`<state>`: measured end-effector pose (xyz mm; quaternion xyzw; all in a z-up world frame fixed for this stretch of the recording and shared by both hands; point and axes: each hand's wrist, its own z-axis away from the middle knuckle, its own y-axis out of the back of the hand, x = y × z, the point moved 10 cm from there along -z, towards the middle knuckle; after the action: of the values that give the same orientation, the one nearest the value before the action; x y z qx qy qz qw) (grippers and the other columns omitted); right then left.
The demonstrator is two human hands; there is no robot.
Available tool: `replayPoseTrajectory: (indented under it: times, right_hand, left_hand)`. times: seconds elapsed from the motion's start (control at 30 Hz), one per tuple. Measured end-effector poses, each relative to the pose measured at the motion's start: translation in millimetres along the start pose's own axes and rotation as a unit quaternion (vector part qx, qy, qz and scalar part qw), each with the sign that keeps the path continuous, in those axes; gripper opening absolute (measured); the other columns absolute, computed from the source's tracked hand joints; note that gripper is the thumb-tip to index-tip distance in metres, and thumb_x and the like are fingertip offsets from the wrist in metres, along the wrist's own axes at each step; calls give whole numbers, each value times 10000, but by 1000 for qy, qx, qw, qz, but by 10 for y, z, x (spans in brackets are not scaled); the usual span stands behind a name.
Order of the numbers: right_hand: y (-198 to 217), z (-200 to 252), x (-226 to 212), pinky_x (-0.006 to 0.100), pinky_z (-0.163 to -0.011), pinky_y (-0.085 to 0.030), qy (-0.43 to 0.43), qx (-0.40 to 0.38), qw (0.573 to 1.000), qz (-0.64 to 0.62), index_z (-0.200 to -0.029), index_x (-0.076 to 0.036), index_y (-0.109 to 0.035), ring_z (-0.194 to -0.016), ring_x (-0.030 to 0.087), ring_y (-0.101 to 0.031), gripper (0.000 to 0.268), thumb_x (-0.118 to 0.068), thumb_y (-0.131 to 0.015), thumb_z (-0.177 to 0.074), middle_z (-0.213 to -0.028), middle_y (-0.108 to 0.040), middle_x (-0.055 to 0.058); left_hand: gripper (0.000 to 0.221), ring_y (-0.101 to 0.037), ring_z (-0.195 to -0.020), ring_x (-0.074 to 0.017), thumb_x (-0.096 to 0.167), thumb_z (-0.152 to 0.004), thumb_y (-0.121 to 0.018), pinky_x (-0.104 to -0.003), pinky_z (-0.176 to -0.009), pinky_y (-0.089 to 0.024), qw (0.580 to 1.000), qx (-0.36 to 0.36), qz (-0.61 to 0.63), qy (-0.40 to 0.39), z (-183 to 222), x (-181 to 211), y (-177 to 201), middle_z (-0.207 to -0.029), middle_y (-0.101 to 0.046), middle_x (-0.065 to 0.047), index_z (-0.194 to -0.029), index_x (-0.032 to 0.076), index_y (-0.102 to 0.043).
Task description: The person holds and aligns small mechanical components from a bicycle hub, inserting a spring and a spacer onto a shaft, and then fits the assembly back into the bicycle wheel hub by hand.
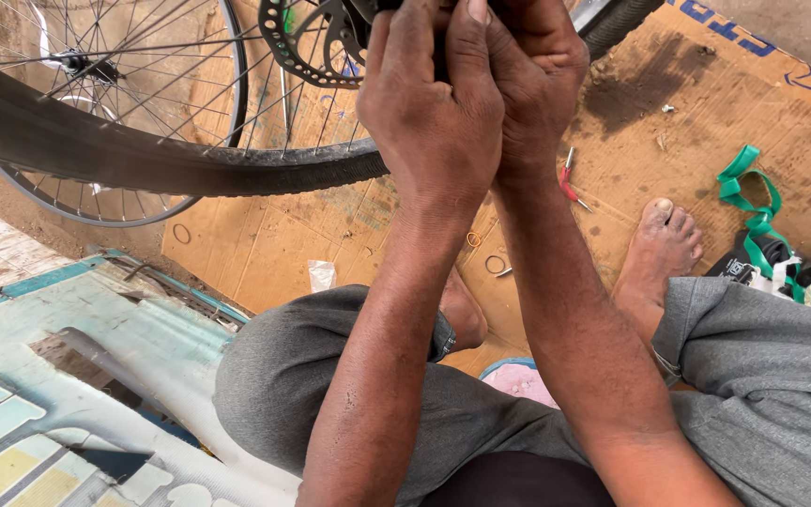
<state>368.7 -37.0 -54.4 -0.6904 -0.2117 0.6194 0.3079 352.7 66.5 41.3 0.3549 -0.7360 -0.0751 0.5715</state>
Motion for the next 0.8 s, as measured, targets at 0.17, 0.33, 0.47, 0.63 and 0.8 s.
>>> replayPoseTrajectory:
  times: [0.17,0.33,0.47,0.63,0.8]
  right_hand:
    - [-67,-17,-69,247,-911,-614,19,9,999,43,-1236,30,-702,-1003,144,-737,115,-23,-678,-1136,-1137,-763,118]
    - [-65,-14,-83,255,-978,-621,42,27,995,85,-1341,8,-685,-1093,152,-737,220,5,-684,-1121,-1211,-748,112]
    - [-19,18,-69,246,-977,-616,64,47,993,89,-1310,2,-691,-1095,135,-719,197,55,-700,-1120,-1259,-690,64]
    - [-28,12,-97,238,-994,-620,87,55,988,111,-1303,-15,-694,-1123,118,-713,198,57,-692,-1118,-1289,-675,52]
    - [-43,36,-123,250,-969,-644,98,67,981,153,-1298,-49,-722,-1083,120,-739,208,27,-702,-1105,-1201,-709,49]
  left_hand:
    - [204,-718,-793,-85,282,-1145,-605,-226,-666,-610,999,3,-45,6,-32,17,8,-933,-687,8,-1173,97,-686]
    - [239,-754,-794,-112,277,-1133,-609,-248,-661,-613,997,2,-82,9,-57,-3,31,-940,-743,-21,-1275,110,-703]
    - [234,-792,-867,-123,280,-1136,-617,-234,-723,-654,997,-1,-72,-5,-66,-11,36,-1010,-761,-37,-1274,105,-688]
    - [231,-800,-840,-107,276,-1107,-640,-221,-686,-657,998,-10,-65,3,-75,-44,25,-1054,-775,-19,-1268,124,-706]
    - [225,-782,-780,-84,261,-1104,-649,-218,-632,-621,993,-16,-119,-5,-103,-14,39,-1017,-781,-10,-1278,133,-710]
